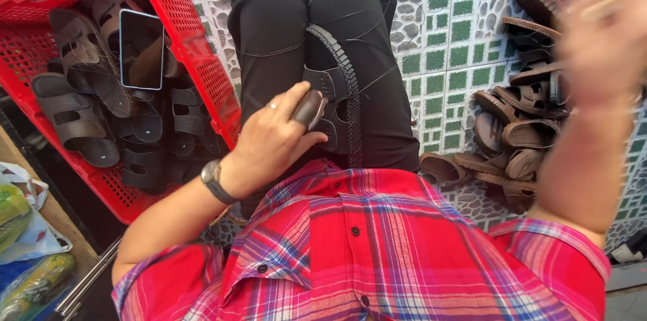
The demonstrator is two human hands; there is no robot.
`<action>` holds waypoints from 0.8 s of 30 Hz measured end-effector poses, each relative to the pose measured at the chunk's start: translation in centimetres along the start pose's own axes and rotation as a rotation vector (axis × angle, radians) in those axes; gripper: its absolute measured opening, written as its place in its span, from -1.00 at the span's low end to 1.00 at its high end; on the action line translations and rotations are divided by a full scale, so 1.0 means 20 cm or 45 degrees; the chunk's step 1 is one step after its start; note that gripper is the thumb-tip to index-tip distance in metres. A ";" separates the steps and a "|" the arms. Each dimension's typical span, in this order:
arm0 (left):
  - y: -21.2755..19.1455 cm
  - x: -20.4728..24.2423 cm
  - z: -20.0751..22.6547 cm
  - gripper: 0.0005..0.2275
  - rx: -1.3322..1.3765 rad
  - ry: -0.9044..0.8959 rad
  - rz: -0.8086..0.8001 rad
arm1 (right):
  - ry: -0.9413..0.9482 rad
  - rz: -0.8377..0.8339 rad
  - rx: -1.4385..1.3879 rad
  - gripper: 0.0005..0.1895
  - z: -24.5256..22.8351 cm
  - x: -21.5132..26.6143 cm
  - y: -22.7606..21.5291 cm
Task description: The person sits on the floor and sews the sole of a brown sandal using a needle and thread. They pull the thread through the sandal repeatedly to secure the sole, then place the finished sandal into a red basket and pick up a black sandal to continue the process.
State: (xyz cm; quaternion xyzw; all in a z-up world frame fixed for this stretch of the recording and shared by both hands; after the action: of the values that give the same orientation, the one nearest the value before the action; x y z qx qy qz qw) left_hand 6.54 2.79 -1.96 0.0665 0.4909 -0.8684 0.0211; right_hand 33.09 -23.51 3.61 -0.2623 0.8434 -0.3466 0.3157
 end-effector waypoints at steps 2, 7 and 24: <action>-0.03 0.02 0.03 -0.57 -0.005 0.006 0.100 | 0.008 -0.234 -0.283 -0.55 -0.28 0.04 0.32; -0.07 0.10 -0.02 -0.68 0.134 -0.035 0.372 | -0.055 -0.449 -0.405 -0.50 -0.48 0.24 0.78; -0.11 0.11 -0.14 -0.51 -0.239 -0.056 0.324 | 0.020 -0.448 -0.546 -0.38 -0.58 0.12 0.75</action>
State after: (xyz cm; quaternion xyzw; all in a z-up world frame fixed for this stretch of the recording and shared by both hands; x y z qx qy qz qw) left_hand 4.41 6.41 -1.74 0.1068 0.5569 -0.8103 0.1478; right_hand 19.88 -10.78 -1.97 -0.4628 0.8415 -0.2115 0.1815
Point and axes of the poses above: each hand's wrist, its own x-axis away from the middle knuckle, its own y-axis out of the palm, z = x × y, the point moved 8 cm from there along -x, towards the middle knuckle, and after that the axes turned 9 degrees about z, right-handed, at the moved point
